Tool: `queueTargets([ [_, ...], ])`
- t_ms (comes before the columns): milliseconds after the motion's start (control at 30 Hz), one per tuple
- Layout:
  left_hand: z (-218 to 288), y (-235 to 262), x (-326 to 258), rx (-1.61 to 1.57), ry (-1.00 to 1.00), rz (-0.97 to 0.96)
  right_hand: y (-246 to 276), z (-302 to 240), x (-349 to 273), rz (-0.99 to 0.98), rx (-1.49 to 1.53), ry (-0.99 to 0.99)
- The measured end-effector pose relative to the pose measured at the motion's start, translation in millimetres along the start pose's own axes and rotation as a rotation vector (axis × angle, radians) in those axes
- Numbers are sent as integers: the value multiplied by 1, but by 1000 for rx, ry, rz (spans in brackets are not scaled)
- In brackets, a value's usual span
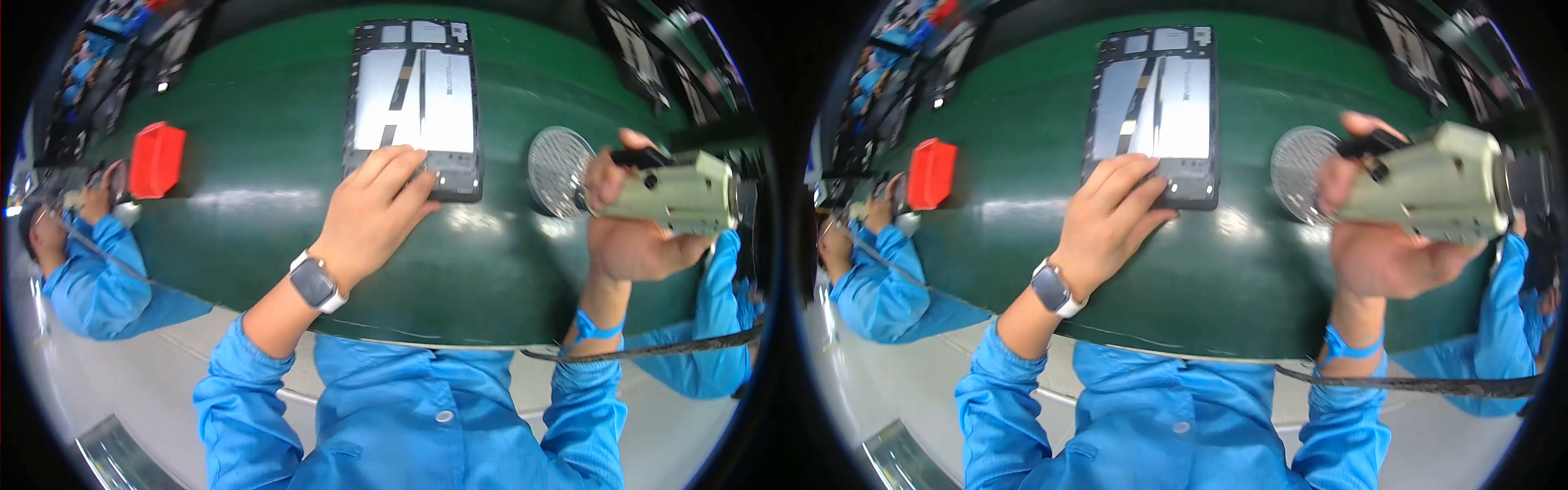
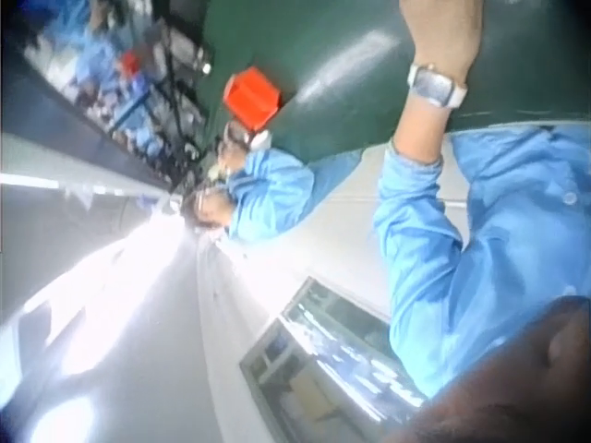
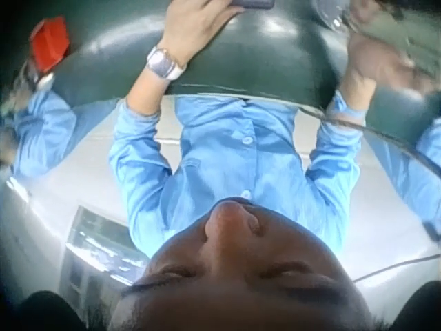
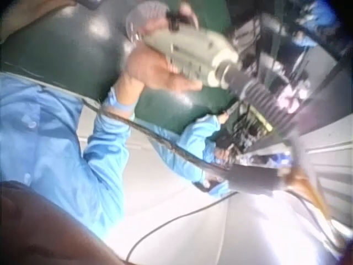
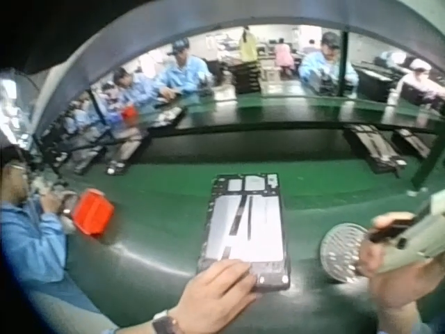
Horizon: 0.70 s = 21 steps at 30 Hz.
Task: The person fastens electronic components onto tablet or phone screen assemblies by driving screws into them with an electric screwdriver.
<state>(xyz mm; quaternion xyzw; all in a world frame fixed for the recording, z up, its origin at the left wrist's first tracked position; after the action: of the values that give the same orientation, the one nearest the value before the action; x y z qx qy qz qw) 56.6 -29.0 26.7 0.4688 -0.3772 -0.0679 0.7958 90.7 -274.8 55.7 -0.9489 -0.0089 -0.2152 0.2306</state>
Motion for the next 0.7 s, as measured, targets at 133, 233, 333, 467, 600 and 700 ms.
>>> queueTargets([
  [133, -96, 34, 33, 200, 53, 85, -9, 5, 22, -113, 41, 37],
  [233, -183, 62, 43, 321, 95, 12, -14, 11, 22, -135, 37, 30],
  [333, -255, 83, 50, 424, 210, -11, -9, 7, 24, -72, -40, 46],
  [467, -333, 119, 53, 82, 439, 158, -1, 7, 27, -142, -44, 46],
  [600, -523, 265, -94, 34, 1232, 906, -15, 12, 38, -162, -22, 49],
  [700, -527, 185, -78, -586, 1419, 1224, -3, 6, 31, -82, -152, 64],
])
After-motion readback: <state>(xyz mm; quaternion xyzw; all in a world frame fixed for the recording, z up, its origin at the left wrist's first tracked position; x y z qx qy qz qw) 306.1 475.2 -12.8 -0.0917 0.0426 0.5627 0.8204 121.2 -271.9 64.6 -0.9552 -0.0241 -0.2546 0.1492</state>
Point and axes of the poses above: each hand's wrist, its own x-axis towards the middle knuckle, its own y-axis out of the back of the hand, z = x × y, the point moved 9 cm from there along x, towards the middle knuckle
